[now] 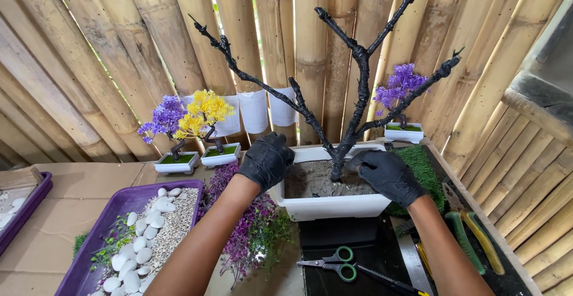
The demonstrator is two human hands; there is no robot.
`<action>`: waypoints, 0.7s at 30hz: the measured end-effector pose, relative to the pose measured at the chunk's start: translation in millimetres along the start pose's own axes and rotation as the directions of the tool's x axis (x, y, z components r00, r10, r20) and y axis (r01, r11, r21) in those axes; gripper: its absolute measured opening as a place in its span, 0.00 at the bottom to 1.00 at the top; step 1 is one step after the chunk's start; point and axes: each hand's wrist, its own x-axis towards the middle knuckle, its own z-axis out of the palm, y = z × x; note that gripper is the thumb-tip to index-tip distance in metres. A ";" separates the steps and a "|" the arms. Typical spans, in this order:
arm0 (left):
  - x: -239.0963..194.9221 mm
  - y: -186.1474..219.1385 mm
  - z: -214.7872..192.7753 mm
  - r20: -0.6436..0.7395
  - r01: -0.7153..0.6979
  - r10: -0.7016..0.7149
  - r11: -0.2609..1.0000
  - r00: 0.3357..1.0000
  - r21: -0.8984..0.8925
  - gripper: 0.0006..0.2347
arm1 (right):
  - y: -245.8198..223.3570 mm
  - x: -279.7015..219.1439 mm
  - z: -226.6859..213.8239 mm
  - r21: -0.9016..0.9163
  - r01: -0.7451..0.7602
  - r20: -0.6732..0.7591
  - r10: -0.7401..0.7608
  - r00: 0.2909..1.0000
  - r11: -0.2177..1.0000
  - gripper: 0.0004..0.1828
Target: Securing the base of an artificial tree by compacting the sand in its pot with hands.
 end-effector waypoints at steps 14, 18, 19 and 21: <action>9.9 14.2 18.5 0.050 0.109 -0.109 0.994 0.993 -0.002 0.18 | -4.2 -2.3 2.4 0.005 -0.005 -0.047 0.006 0.999 1.000 0.19; 2.2 15.9 6.8 -0.076 -0.052 0.051 0.999 0.996 -0.010 0.11 | -7.1 -5.1 -0.1 -0.007 0.016 -0.045 -0.017 0.999 1.000 0.19; 2.0 12.1 11.2 -0.077 -0.052 0.051 0.999 0.996 -0.008 0.11 | -6.6 -2.1 0.9 -0.007 0.018 -0.046 -0.018 0.999 1.000 0.19; -1.3 8.1 22.0 -0.081 -0.021 0.019 1.000 0.997 -0.022 0.16 | -3.3 -1.5 4.6 -0.042 -0.006 -0.044 0.004 0.999 0.999 0.18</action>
